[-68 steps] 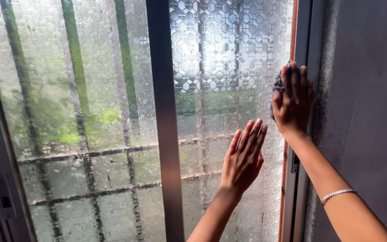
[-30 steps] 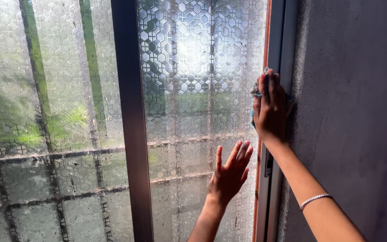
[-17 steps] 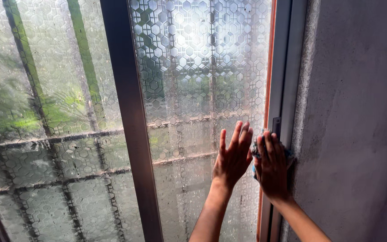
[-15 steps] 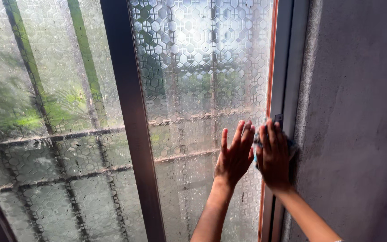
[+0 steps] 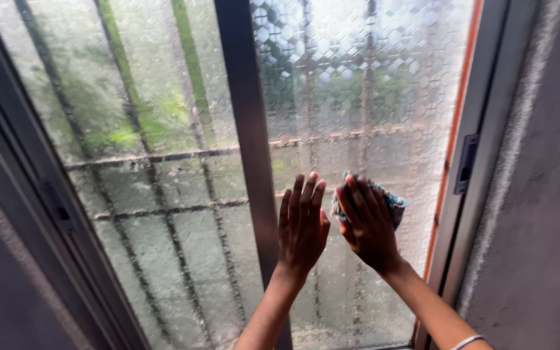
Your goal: The person sprays a cleaning solution onto a patterned glass window and then wipes the surface with a cloth. They systematically clean the glass and the metal frame, moving from the top to the bottom.
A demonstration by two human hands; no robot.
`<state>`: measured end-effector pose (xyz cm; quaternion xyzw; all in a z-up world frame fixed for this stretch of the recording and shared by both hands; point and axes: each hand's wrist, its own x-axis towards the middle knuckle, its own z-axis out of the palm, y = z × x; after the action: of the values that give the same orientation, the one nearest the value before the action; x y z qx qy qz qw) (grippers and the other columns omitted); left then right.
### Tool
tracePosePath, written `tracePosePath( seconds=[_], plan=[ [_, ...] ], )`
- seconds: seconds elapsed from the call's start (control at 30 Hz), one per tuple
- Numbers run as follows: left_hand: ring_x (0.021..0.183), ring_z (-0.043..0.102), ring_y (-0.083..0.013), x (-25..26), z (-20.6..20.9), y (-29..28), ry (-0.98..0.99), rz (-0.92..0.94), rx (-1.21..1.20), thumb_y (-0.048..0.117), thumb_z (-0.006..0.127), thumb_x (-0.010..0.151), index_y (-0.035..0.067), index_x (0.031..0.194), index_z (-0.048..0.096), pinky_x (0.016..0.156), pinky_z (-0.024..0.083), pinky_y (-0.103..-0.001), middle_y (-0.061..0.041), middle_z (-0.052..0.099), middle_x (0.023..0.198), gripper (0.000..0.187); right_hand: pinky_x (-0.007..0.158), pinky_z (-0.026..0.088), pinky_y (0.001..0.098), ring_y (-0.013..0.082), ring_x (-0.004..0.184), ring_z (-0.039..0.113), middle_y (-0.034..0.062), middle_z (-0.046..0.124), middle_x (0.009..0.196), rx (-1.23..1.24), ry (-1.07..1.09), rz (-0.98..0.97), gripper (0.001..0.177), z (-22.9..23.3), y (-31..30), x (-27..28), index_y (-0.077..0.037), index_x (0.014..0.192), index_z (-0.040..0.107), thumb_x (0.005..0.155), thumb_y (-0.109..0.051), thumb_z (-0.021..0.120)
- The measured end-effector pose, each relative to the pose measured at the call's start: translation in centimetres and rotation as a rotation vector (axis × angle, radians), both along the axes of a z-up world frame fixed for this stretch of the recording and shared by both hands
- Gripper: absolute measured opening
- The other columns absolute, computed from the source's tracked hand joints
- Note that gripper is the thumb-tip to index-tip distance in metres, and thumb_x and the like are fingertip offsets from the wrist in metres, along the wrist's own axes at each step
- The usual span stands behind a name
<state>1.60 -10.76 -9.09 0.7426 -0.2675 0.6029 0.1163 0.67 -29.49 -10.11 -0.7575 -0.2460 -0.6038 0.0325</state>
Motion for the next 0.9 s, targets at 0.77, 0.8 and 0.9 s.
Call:
tracePosePath(
  seconds=[0.77, 0.8, 0.9],
  plan=[
    [0.16, 0.023, -0.0437, 1.3, -2.3, 7.5, 0.083, -0.496, -0.362, -0.001, 0.062, 0.094, -0.001, 0.165, 0.004, 0.133, 0.029, -0.052, -0.027, 0.023, 0.169, 0.091, 0.132, 0.017, 0.0547, 0.0382, 0.161, 0.023, 0.0203, 0.026, 0.172, 0.376, -0.131, -0.082, 0.059, 3.8, 5.1, 1.2, -0.005, 0.165, 0.034, 0.115, -0.037, 0.027],
    [0.16, 0.024, -0.0435, 1.1, -2.2, 7.5, 0.092, -0.496, -0.372, -0.002, 0.062, 0.093, -0.001, 0.165, 0.005, 0.133, 0.029, -0.052, -0.026, 0.024, 0.169, 0.091, 0.134, 0.017, 0.0535, 0.0368, 0.162, 0.021, 0.0187, 0.025, 0.173, 0.424, -0.164, -0.063, 0.06, 6.0, 6.0, 1.8, -0.005, 0.166, 0.032, 0.116, -0.038, 0.024],
    [0.159, 0.025, -0.0447, 0.7, -1.9, 8.0, 0.121, -0.545, -0.366, 0.001, 0.065, 0.093, -0.002, 0.164, 0.005, 0.131, 0.029, -0.052, -0.027, 0.024, 0.169, 0.093, 0.139, 0.014, 0.0515, 0.0334, 0.165, 0.017, 0.0149, 0.021, 0.176, 0.478, -0.159, 0.129, 0.061, 11.3, 10.6, 2.5, -0.011, 0.168, 0.03, 0.117, -0.042, 0.018]
  ],
)
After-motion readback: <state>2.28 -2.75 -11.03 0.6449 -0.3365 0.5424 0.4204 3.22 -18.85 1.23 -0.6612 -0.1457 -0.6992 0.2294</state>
